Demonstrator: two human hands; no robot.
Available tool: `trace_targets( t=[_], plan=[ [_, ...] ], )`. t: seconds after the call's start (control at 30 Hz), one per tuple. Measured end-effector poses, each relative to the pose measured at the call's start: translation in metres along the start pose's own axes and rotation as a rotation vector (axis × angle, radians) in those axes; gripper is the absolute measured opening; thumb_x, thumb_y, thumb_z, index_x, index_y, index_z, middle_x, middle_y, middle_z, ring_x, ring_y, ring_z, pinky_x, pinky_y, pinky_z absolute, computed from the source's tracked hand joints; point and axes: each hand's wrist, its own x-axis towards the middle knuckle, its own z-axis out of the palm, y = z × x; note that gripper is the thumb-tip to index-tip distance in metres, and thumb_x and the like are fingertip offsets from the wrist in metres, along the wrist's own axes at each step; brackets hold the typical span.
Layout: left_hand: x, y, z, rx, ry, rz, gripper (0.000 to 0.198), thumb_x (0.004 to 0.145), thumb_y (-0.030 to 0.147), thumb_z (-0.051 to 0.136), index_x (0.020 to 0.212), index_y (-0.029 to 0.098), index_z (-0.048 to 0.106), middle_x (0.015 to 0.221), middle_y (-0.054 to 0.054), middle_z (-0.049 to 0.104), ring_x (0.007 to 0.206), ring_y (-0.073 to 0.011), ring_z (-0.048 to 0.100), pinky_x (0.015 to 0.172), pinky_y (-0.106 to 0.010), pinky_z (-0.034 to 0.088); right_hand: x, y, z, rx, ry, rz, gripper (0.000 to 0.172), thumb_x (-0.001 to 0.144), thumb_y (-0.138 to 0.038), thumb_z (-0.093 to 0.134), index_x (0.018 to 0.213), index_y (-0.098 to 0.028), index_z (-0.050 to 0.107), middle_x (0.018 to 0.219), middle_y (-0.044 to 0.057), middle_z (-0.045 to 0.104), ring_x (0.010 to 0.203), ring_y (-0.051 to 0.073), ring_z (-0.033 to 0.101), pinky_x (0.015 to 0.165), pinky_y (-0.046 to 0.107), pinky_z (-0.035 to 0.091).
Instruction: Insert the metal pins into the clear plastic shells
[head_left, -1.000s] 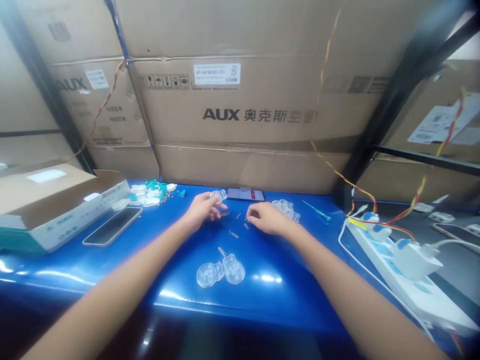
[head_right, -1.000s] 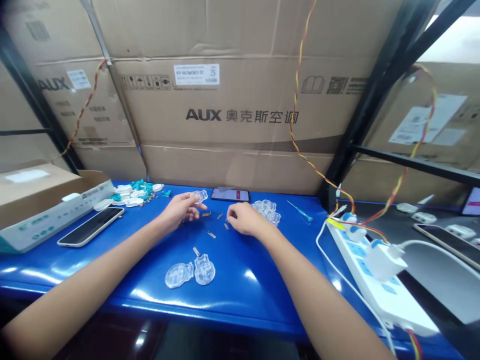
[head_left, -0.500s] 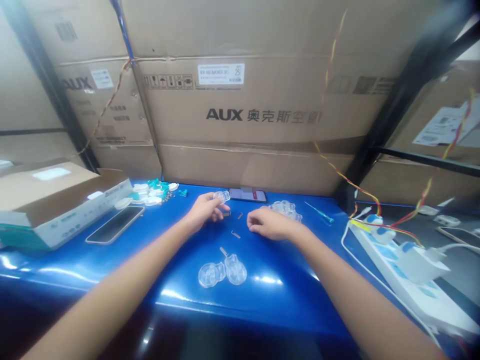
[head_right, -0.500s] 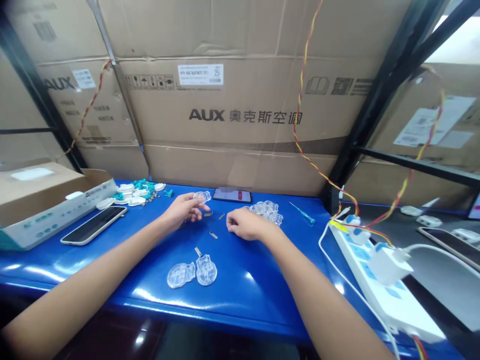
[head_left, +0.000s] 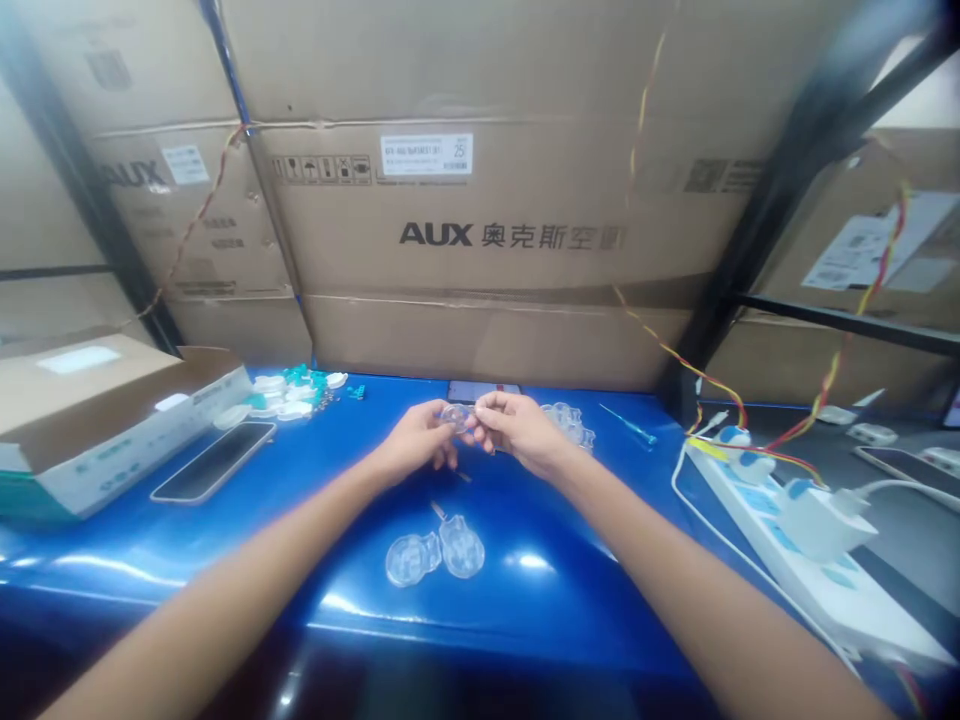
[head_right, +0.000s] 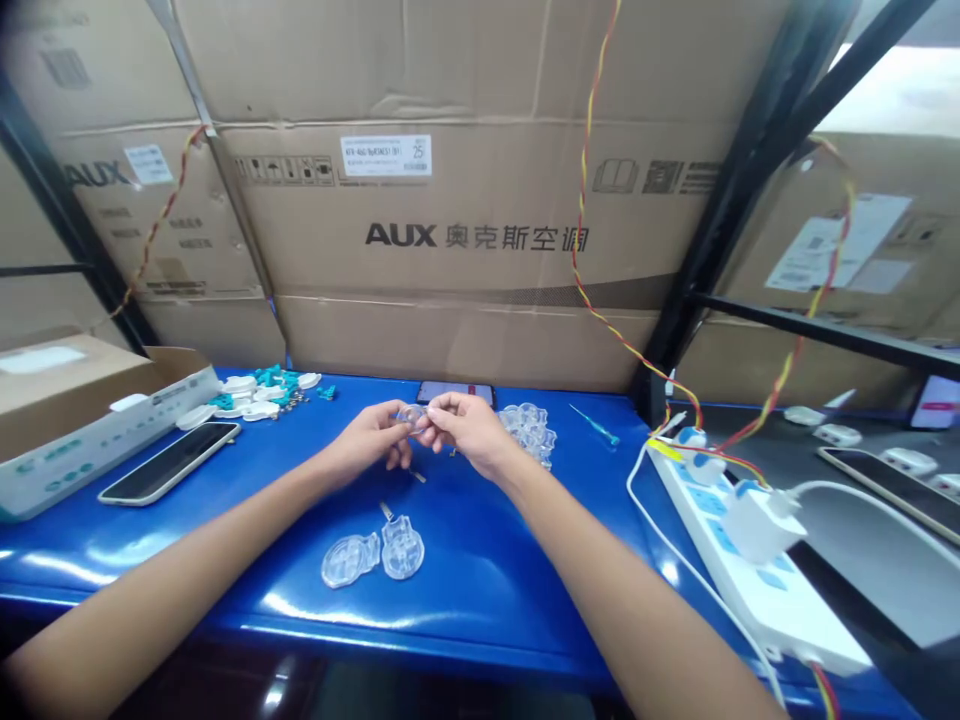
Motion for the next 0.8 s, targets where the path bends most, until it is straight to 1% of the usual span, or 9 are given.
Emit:
trace_targets(
  t=[0.13, 0.2, 0.3, 0.37, 0.47, 0.57, 0.63, 0.73, 0.8],
  plan=[
    [0.000, -0.001, 0.004, -0.002, 0.013, 0.005, 0.025, 0.083, 0.035, 0.059, 0.094, 0.015, 0.050, 0.077, -0.007, 0.070, 0.044, -0.0114, 0.061, 0.035, -0.017, 0.039, -0.001, -0.002, 0.000, -0.057, 0.040, 0.019, 0.031, 0.068, -0.040, 0.073, 0.073, -0.015, 0.056, 0.058, -0.003, 0.059, 0.039, 0.004, 0.042, 0.035, 0.016, 0.028],
    [0.000, 0.001, 0.006, -0.001, 0.030, 0.019, 0.023, 0.083, 0.033, 0.059, 0.094, 0.015, 0.049, 0.077, -0.007, 0.070, 0.043, -0.0108, 0.061, 0.034, -0.016, 0.039, -0.002, -0.003, 0.000, -0.052, 0.063, 0.035, 0.030, 0.067, -0.038, 0.074, 0.073, -0.015, 0.055, 0.058, -0.004, 0.057, 0.037, 0.003, 0.037, 0.033, 0.015, 0.022],
    [-0.001, 0.003, 0.007, 0.026, 0.061, 0.045, 0.021, 0.083, 0.032, 0.057, 0.094, 0.016, 0.048, 0.072, -0.004, 0.069, 0.041, -0.0105, 0.060, 0.034, -0.016, 0.038, -0.002, -0.003, 0.002, -0.016, 0.034, 0.060, 0.031, 0.067, -0.038, 0.073, 0.070, -0.015, 0.053, 0.055, -0.004, 0.055, 0.035, 0.002, 0.034, 0.033, 0.015, 0.018],
    [-0.002, 0.003, 0.008, 0.057, 0.080, 0.060, 0.018, 0.084, 0.030, 0.055, 0.093, 0.016, 0.047, 0.064, -0.001, 0.066, 0.040, -0.0107, 0.059, 0.034, -0.016, 0.037, -0.002, -0.002, 0.005, 0.000, 0.019, 0.055, 0.031, 0.069, -0.039, 0.072, 0.068, -0.015, 0.052, 0.055, -0.004, 0.055, 0.035, 0.002, 0.034, 0.033, 0.016, 0.019],
    [-0.003, 0.000, 0.009, 0.103, 0.094, 0.088, 0.013, 0.085, 0.027, 0.051, 0.092, 0.017, 0.046, 0.054, 0.003, 0.062, 0.038, -0.0112, 0.057, 0.034, -0.016, 0.037, -0.002, 0.000, 0.008, -0.010, 0.037, 0.045, 0.030, 0.071, -0.040, 0.070, 0.067, -0.015, 0.052, 0.056, -0.003, 0.055, 0.036, 0.002, 0.036, 0.033, 0.016, 0.019],
    [-0.004, -0.005, 0.010, 0.152, 0.119, 0.116, 0.012, 0.086, 0.027, 0.048, 0.094, 0.018, 0.047, 0.053, 0.003, 0.062, 0.036, -0.0103, 0.054, 0.034, -0.016, 0.037, -0.001, 0.003, 0.011, -0.040, 0.075, 0.034, 0.028, 0.072, -0.038, 0.067, 0.066, -0.015, 0.052, 0.055, -0.004, 0.054, 0.036, 0.003, 0.037, 0.033, 0.016, 0.020],
    [-0.004, -0.007, 0.010, 0.178, 0.143, 0.130, 0.010, 0.087, 0.026, 0.047, 0.094, 0.019, 0.046, 0.053, 0.003, 0.062, 0.035, -0.0101, 0.053, 0.035, -0.017, 0.038, -0.001, 0.006, 0.013, -0.076, 0.114, 0.022, 0.025, 0.075, -0.035, 0.064, 0.066, -0.016, 0.052, 0.053, -0.004, 0.053, 0.037, 0.004, 0.039, 0.033, 0.016, 0.024],
    [-0.004, -0.008, 0.010, 0.189, 0.156, 0.133, 0.009, 0.087, 0.026, 0.047, 0.093, 0.020, 0.045, 0.053, 0.003, 0.062, 0.036, -0.0106, 0.054, 0.036, -0.018, 0.039, 0.001, 0.010, 0.016, -0.148, 0.169, 0.011, 0.019, 0.080, -0.031, 0.058, 0.069, -0.016, 0.053, 0.052, -0.004, 0.054, 0.036, 0.005, 0.041, 0.033, 0.017, 0.029],
    [-0.003, -0.007, 0.010, 0.178, 0.150, 0.125, 0.009, 0.087, 0.027, 0.047, 0.092, 0.020, 0.045, 0.055, 0.003, 0.063, 0.038, -0.0111, 0.055, 0.036, -0.018, 0.040, 0.002, 0.012, 0.018, -0.178, 0.182, 0.000, 0.017, 0.081, -0.030, 0.055, 0.071, -0.016, 0.053, 0.053, -0.004, 0.056, 0.036, 0.005, 0.043, 0.033, 0.017, 0.031]
  ],
)
